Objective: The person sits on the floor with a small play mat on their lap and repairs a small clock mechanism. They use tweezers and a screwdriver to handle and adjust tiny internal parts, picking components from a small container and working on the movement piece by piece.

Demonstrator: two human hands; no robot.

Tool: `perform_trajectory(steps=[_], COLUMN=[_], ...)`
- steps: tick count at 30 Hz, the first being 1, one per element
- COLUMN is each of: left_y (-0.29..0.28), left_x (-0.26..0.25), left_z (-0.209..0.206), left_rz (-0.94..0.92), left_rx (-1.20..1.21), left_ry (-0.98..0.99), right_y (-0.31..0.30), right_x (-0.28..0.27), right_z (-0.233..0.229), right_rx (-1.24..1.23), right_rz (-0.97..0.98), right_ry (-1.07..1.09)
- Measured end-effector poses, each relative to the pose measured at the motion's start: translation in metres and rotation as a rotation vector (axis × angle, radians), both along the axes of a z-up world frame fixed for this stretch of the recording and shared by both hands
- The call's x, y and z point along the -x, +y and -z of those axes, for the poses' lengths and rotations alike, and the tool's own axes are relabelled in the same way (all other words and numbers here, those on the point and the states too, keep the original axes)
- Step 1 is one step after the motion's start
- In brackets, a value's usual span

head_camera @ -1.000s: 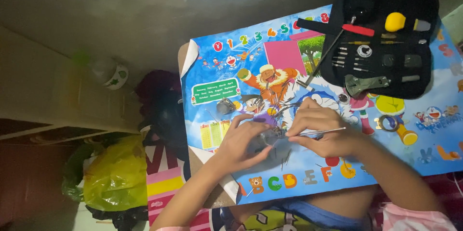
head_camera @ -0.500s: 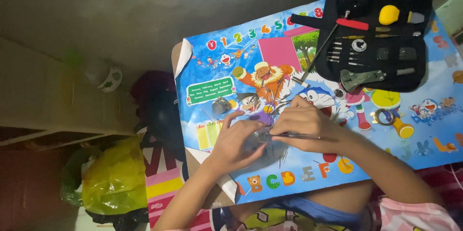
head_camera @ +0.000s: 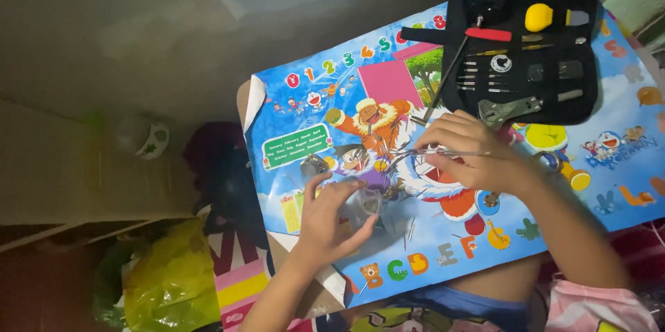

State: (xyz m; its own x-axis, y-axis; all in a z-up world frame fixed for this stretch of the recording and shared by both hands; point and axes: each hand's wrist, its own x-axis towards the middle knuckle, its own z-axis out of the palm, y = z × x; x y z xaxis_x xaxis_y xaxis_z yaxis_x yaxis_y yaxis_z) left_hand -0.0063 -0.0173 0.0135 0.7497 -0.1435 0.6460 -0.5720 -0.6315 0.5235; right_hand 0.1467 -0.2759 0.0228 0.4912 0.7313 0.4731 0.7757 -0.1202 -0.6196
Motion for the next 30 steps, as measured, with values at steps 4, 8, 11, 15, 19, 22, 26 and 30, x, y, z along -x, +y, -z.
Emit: perform_trajectory(steps=[4, 8, 11, 15, 19, 22, 26, 30], left_y=[-0.002, -0.002, -0.003, -0.002, -0.003, -0.001, 0.000, 0.001], left_x=[0.005, 0.005, 0.003, 0.004, 0.005, 0.005, 0.005, 0.005], left_z=[-0.010, -0.009, -0.006, -0.007, -0.006, -0.005, -0.003, -0.001], left_rz=[-0.017, -0.019, -0.030, -0.028, -0.047, -0.050, -0.058, -0.079], left_rx=[-0.061, -0.086, -0.104, -0.105, -0.125, -0.123, -0.122, -0.120], left_ry=[0.191, 0.184, 0.149, 0.168, 0.170, 0.154, 0.139, 0.138], right_y=[-0.002, -0.003, -0.004, -0.005, -0.005, -0.005, -0.004, -0.005], right_x=[0.000, -0.005, -0.007, -0.009, -0.016, -0.021, -0.022, -0.023], right_z=[-0.003, 0.002, -0.001, 0.003, 0.021, 0.031, 0.034, 0.038], right_rx=[0.215, 0.196, 0.183, 0.207, 0.189, 0.233, 0.247, 0.250], right_rz=[0.118, 0.112, 0.134, 0.184, 0.130, 0.146, 0.194, 0.188], right_ry=[-0.119, -0.148, -0.094, -0.086, -0.051, 0.036, 0.088, 0.065])
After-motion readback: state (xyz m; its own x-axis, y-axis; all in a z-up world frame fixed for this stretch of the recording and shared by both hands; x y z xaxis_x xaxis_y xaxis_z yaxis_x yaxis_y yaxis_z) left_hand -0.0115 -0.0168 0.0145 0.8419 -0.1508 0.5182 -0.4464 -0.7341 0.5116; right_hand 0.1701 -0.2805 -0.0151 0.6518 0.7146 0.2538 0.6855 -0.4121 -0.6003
